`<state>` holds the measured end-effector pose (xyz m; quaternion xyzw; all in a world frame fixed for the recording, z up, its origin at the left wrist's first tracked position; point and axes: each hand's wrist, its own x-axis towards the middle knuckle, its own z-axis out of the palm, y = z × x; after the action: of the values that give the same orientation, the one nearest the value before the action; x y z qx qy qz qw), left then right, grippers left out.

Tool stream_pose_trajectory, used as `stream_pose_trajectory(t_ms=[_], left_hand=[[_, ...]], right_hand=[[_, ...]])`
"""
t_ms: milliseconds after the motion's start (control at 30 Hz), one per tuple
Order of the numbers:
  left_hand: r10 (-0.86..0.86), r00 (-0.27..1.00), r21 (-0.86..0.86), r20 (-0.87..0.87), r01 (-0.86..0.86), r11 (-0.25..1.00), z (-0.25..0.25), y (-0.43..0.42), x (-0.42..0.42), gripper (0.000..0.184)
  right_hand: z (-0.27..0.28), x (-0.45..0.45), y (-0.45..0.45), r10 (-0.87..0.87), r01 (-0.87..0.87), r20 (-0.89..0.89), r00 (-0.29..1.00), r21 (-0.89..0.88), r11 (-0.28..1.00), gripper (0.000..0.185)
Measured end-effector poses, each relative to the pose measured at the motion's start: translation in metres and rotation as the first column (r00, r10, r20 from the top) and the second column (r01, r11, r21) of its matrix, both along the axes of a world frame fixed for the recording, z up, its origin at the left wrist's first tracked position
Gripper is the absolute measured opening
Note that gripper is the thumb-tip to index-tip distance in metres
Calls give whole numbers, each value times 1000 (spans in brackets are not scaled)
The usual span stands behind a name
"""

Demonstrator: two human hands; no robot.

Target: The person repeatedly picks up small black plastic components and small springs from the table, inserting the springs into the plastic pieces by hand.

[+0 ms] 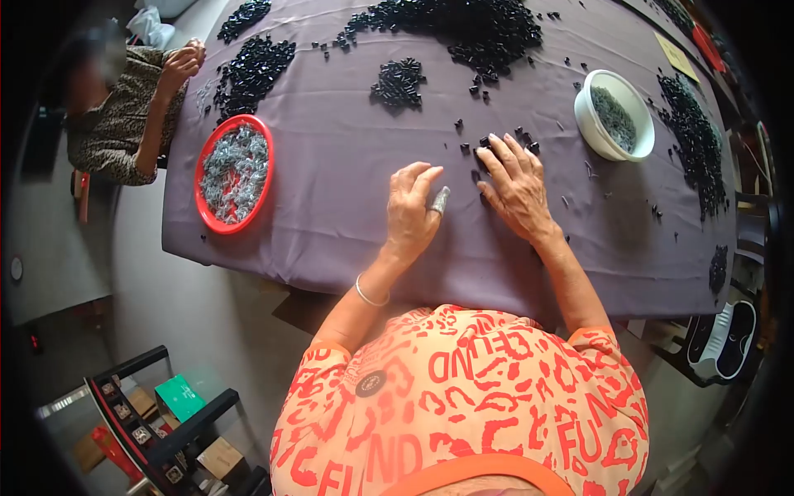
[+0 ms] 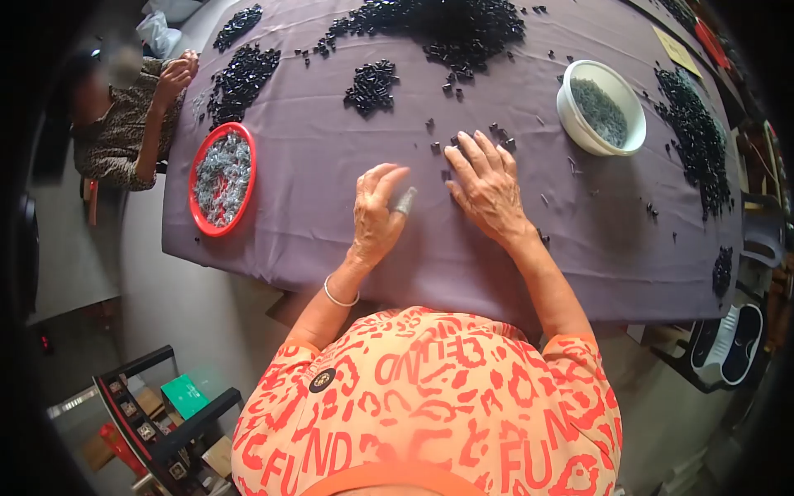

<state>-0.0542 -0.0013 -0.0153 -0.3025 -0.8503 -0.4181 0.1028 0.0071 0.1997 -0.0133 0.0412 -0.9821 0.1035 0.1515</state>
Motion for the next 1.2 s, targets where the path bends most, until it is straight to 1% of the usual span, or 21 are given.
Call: stream_pose_trajectory(t_ms=[67,100,200,267,300,400,433,533,567,667,767,867,900,1000,1100,1200], left_hand=[[-3,1000,-33,-8,2,999,-5,8,-8,39],[-4,1000,-35,-22,3,999,-5,14,-12,40],[-26,999,-71,-42,23,997,-13,30,-21,43],[-35,996,-91,-80,28,995,-14,39,-26,45],[-69,996,-103,-52,64,993,-14,42,-28,48],[-205,973,-122,-106,191,974,-11,51,-18,51],[-237,967,-153,-90,221,963,-15,54,-14,56],[-297,945,-340,-139,237,910,-13,62,-2,57],[-318,940,-397,-123,248,884,-17,63,1,59],[-357,930,-427,-87,289,857,-14,71,15,61],[-400,912,-426,-93,327,844,-15,85,27,65],[-399,913,-421,-88,328,846,-16,96,37,67],[-393,915,-418,-91,323,849,-16,98,37,68],[-347,934,-374,-87,292,880,-14,91,37,69],[-331,940,-376,-80,279,884,-10,71,35,70],[-335,940,-406,-58,284,868,-10,55,37,68]], right_hand=[[1,13,-3,-8,8,19,1000,-17,1000,52],[1,19,-7,-18,19,70,997,-22,1000,52],[3,34,-8,-18,19,117,993,-13,1000,52],[6,40,-6,-22,25,94,995,-27,999,50],[7,45,-5,-28,31,86,996,-35,999,49],[14,61,0,9,-8,6,1000,-161,987,43],[21,68,0,-12,-2,-55,998,-249,969,34],[15,88,19,-141,76,-189,972,-316,946,29],[15,92,25,-243,146,-241,940,-359,922,26],[5,108,53,-464,377,-192,865,-360,853,24],[1,104,66,-520,433,-143,842,-398,809,23],[-4,92,66,-475,405,-125,871,-364,839,21],[-7,89,65,-469,411,-119,875,-327,851,17],[-11,88,63,-487,453,-93,869,-251,856,15],[-12,93,65,-464,423,-120,877,-264,867,14],[-5,98,67,-429,392,-64,901,-304,868,15]])
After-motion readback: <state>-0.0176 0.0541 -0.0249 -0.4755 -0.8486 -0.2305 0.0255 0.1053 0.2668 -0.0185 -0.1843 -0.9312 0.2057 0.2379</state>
